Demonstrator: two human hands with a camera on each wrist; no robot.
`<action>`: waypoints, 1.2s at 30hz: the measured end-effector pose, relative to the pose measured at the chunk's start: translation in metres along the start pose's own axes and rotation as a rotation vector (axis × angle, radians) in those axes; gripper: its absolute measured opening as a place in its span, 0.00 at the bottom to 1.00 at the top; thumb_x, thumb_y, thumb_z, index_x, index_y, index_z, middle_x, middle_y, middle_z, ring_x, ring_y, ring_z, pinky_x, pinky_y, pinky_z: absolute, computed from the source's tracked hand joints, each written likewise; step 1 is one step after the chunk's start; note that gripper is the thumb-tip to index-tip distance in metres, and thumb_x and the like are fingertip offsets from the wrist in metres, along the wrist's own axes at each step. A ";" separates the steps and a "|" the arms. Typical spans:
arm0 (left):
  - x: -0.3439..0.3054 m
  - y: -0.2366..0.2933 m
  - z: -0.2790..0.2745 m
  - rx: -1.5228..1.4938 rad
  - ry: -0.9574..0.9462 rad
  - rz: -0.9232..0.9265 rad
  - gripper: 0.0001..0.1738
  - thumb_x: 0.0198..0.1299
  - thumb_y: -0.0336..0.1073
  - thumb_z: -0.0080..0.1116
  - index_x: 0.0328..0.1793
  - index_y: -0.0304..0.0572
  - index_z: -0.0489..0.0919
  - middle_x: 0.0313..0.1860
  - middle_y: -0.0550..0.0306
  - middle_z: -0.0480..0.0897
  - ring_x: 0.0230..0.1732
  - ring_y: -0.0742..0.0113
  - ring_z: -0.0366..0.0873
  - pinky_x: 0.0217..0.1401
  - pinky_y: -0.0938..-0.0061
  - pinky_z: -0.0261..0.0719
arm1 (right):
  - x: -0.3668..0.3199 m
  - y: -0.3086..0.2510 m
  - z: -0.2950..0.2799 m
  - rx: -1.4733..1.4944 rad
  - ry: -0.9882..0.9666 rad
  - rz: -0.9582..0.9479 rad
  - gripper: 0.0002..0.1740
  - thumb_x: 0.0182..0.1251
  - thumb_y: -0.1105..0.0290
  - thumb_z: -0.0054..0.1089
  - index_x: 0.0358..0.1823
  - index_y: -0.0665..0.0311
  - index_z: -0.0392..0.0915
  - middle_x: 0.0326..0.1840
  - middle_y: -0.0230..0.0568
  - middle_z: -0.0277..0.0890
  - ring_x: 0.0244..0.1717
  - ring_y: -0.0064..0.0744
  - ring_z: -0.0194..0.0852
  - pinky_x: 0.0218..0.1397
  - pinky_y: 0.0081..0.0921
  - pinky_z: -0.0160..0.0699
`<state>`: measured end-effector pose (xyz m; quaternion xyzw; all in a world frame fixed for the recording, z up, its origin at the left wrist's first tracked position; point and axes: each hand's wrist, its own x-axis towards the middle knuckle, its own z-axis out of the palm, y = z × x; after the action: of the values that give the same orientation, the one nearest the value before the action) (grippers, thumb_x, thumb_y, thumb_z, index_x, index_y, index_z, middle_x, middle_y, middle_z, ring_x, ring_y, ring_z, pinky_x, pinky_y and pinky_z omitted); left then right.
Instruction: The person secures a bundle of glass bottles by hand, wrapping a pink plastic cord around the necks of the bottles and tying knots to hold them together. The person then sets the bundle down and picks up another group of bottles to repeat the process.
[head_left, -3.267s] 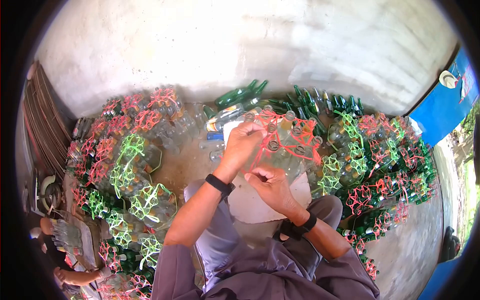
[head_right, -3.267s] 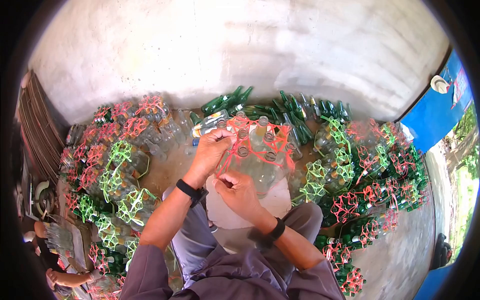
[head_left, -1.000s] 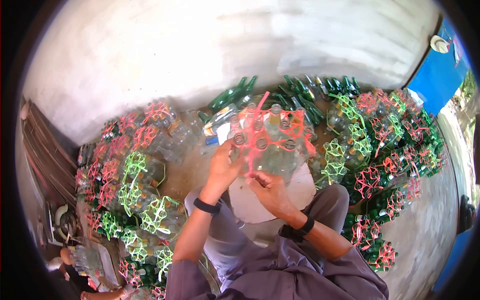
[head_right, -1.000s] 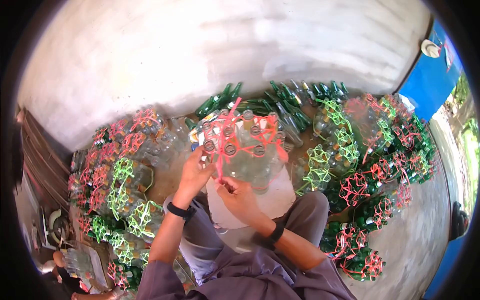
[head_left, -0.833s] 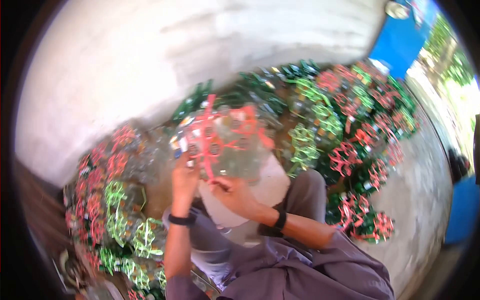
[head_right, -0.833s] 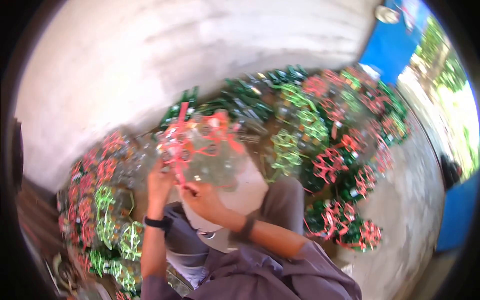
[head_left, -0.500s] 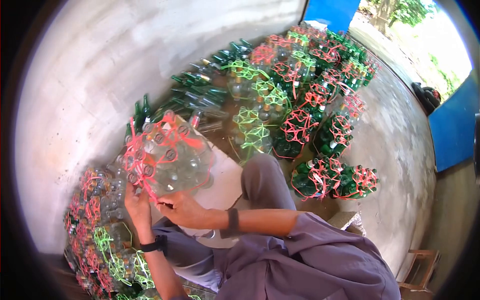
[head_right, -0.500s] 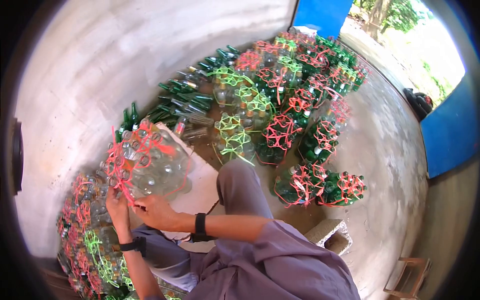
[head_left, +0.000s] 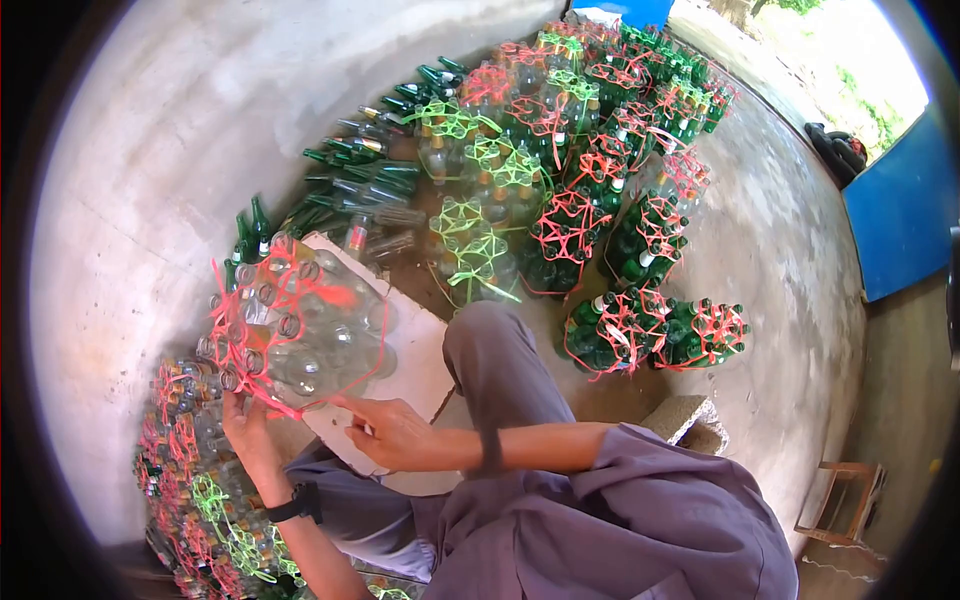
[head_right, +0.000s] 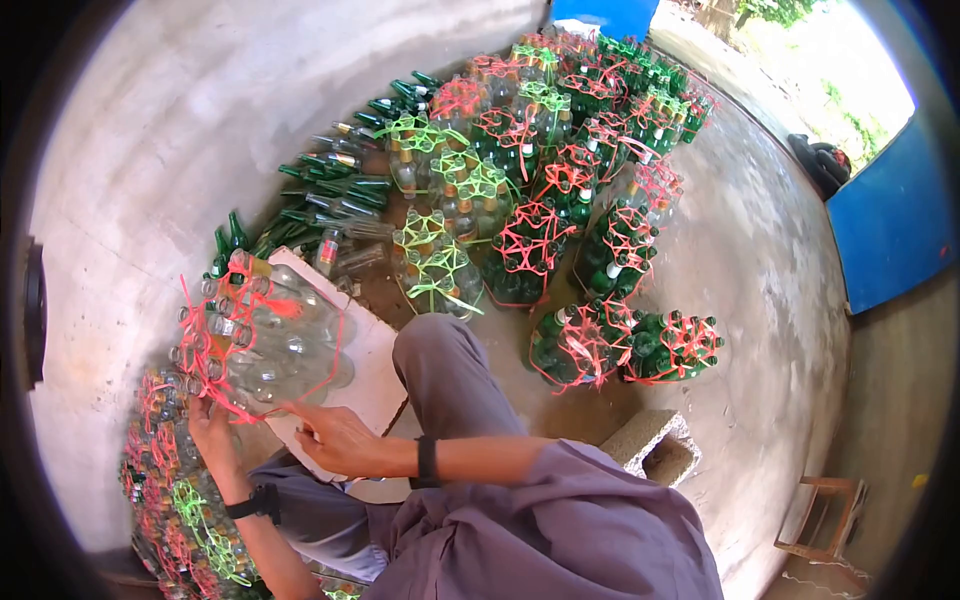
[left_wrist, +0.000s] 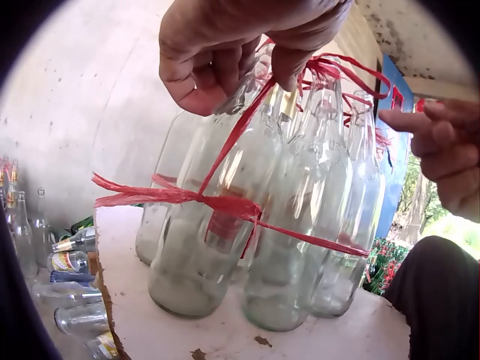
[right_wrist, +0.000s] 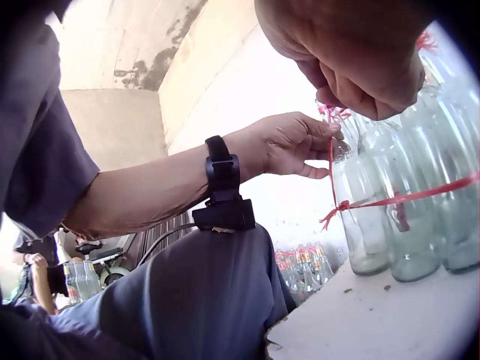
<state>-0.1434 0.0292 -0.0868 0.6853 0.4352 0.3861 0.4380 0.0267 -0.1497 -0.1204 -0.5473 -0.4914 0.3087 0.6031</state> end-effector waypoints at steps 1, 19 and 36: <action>0.001 -0.002 -0.003 -0.006 -0.006 -0.025 0.26 0.64 0.25 0.59 0.70 0.33 0.74 0.61 0.52 0.81 0.59 0.65 0.77 0.66 0.69 0.72 | -0.008 0.007 -0.004 -0.081 -0.013 -0.012 0.27 0.68 0.73 0.60 0.68 0.67 0.71 0.32 0.50 0.81 0.30 0.49 0.82 0.35 0.40 0.78; -0.045 0.030 -0.058 0.165 -0.181 -0.164 0.23 0.69 0.40 0.62 0.64 0.29 0.76 0.59 0.47 0.81 0.62 0.61 0.78 0.69 0.67 0.70 | -0.069 0.021 -0.068 -0.479 -0.259 -0.017 0.17 0.66 0.70 0.61 0.52 0.72 0.77 0.32 0.50 0.79 0.31 0.54 0.81 0.33 0.47 0.78; -0.068 -0.048 -0.076 0.361 -0.332 -0.278 0.13 0.66 0.33 0.58 0.50 0.29 0.82 0.43 0.53 0.86 0.44 0.68 0.81 0.53 0.73 0.76 | -0.111 -0.010 -0.130 -0.520 -0.082 -0.103 0.14 0.64 0.74 0.63 0.50 0.72 0.80 0.28 0.43 0.74 0.27 0.44 0.79 0.29 0.39 0.77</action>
<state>-0.2468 -0.0025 -0.1179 0.7398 0.5090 0.1209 0.4231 0.1093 -0.2995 -0.1281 -0.6453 -0.6053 0.1629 0.4367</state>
